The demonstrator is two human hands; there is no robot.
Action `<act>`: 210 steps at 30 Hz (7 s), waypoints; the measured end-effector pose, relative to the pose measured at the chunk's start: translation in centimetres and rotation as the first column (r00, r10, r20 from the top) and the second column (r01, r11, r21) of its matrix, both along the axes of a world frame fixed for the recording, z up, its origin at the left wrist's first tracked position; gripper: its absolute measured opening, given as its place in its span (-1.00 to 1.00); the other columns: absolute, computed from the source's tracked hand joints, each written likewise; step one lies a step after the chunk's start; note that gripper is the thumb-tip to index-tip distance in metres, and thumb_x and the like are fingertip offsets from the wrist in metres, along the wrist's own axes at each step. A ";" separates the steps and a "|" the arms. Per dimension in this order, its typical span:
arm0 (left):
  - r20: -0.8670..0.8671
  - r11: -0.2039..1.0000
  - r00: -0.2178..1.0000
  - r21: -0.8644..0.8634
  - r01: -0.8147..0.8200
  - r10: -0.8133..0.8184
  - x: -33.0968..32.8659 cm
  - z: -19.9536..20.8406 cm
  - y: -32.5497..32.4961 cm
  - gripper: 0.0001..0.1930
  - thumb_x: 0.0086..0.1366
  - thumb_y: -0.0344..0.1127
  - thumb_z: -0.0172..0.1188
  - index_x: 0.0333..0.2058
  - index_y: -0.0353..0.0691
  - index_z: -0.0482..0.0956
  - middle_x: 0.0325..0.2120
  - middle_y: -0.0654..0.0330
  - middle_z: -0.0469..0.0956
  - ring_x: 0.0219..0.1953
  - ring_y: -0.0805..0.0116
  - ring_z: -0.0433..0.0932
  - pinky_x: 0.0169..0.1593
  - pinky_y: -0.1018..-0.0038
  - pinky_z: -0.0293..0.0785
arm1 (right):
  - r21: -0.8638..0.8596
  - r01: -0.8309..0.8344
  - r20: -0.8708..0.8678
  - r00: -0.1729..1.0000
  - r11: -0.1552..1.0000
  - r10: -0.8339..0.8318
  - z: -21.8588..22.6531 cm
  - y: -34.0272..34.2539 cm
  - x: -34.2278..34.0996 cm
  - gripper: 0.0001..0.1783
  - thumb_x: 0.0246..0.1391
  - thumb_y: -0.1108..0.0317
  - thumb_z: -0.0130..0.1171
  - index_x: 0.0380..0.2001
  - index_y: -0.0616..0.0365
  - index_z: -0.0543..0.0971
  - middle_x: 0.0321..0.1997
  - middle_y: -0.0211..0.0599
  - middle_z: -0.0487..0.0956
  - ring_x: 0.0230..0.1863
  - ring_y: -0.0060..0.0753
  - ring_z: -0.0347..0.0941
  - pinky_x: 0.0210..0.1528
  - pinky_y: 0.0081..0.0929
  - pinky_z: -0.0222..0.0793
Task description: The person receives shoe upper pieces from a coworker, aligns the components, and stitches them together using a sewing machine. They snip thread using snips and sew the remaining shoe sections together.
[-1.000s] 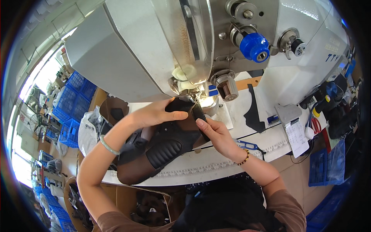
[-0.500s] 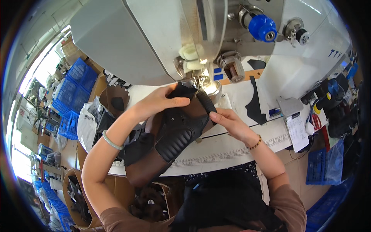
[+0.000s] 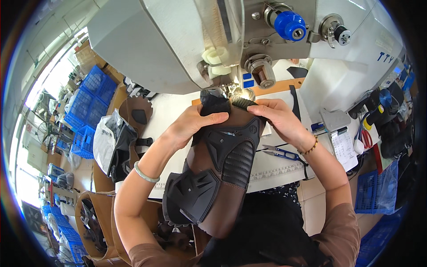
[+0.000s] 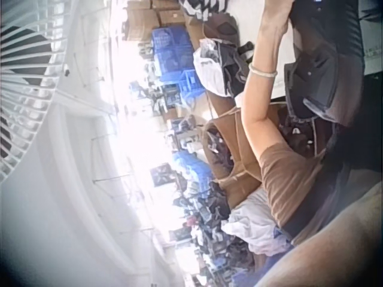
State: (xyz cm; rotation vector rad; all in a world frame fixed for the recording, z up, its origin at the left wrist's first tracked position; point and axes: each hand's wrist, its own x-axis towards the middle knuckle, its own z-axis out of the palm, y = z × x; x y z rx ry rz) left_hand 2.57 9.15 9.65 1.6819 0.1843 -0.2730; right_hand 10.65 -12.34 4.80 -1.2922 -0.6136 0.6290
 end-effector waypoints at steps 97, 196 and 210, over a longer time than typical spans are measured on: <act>0.102 0.941 0.983 0.319 0.111 -0.150 2.5 2.9 2.7 -0.55 0.22 -0.23 0.16 0.01 -0.38 0.41 -0.08 0.17 0.46 -0.10 0.48 0.43 -0.04 0.56 0.36 | 0.452 0.351 -0.253 0.932 0.820 -0.259 -1.7 3.0 -3.0 -0.64 0.03 0.59 0.17 -0.55 -0.02 0.19 -0.48 -0.62 0.34 -0.40 -0.81 0.26 -0.35 -0.80 0.16; 0.591 0.013 0.530 0.676 -0.737 -0.608 -3.8 -2.8 -4.1 -0.63 0.08 -0.23 0.26 -0.09 -0.10 0.56 -0.04 0.30 0.50 0.01 0.35 0.44 -0.02 0.48 0.37 | 0.442 0.213 -0.200 0.970 0.871 -0.136 -5.1 3.6 -3.4 -0.79 0.04 0.46 0.21 -0.23 0.29 0.55 -0.26 -0.38 0.59 -0.21 -0.67 0.44 -0.12 -0.65 0.37; 0.639 0.198 0.482 0.702 -0.684 -0.600 -3.6 0.4 -3.7 -0.72 -0.03 -0.33 0.32 -0.27 -0.20 0.59 -0.24 0.23 0.57 -0.17 0.24 0.55 -0.13 0.37 0.44 | 0.275 0.218 -0.118 0.974 0.936 -0.193 -4.6 2.1 -6.1 -0.67 0.17 0.15 0.05 -0.38 0.25 0.55 -0.50 -0.58 0.49 -0.47 -0.83 0.27 -0.45 -0.76 0.16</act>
